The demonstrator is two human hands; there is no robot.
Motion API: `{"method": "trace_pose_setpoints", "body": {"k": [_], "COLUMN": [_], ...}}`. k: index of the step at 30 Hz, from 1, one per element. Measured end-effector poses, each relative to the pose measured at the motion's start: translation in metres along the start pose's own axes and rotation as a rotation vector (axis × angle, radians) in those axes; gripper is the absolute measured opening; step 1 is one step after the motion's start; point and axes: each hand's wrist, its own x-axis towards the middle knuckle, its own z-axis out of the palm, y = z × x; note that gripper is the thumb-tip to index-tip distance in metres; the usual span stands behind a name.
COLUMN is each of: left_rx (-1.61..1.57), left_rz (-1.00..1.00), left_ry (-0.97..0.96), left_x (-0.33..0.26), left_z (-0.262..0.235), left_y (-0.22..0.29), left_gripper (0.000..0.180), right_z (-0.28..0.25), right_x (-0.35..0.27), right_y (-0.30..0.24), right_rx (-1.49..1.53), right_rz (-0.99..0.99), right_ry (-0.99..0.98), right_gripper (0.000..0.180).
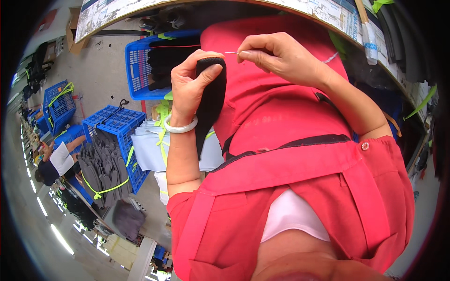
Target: Hand-sewing foam padding onto black straps at a manufacturing workbench.
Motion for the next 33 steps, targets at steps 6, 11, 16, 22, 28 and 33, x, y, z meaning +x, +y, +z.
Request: {"method": "trace_pose_setpoints", "body": {"k": [6, 11, 16, 22, 28, 33], "left_rx": [0.113, 0.125, 0.115, 0.141, 0.109, 0.029], "left_rz": [-0.012, -0.01, -0.011, -0.011, 0.042, 0.042], "left_ry": [-0.097, -0.127, -0.109, -0.13, -0.108, -0.046], "left_x": [-0.004, -0.005, -0.007, -0.007, -0.01, -0.007], "left_z": [0.004, 0.005, 0.002, 0.001, 0.006, 0.008], "left_y": [-0.003, -0.006, -0.004, -0.007, -0.011, -0.016], "left_gripper": [0.015, 0.015, 0.016, 0.016, 0.015, 0.013], "right_z": [0.001, 0.002, 0.0, 0.004, 0.023, 0.018], "right_x": [-0.001, -0.003, -0.007, -0.007, -0.016, -0.007], "right_y": [-0.01, -0.008, -0.014, -0.005, 0.003, 0.009], "right_rx": [-0.145, -0.158, -0.124, -0.181, 0.525, 0.814], "right_rz": [-0.121, -0.105, -0.05, -0.065, 0.222, 0.335], "right_ry": [-0.049, -0.072, -0.038, -0.098, -0.162, -0.162], "right_gripper": [0.014, 0.014, 0.021, 0.015, 0.025, 0.025]}}
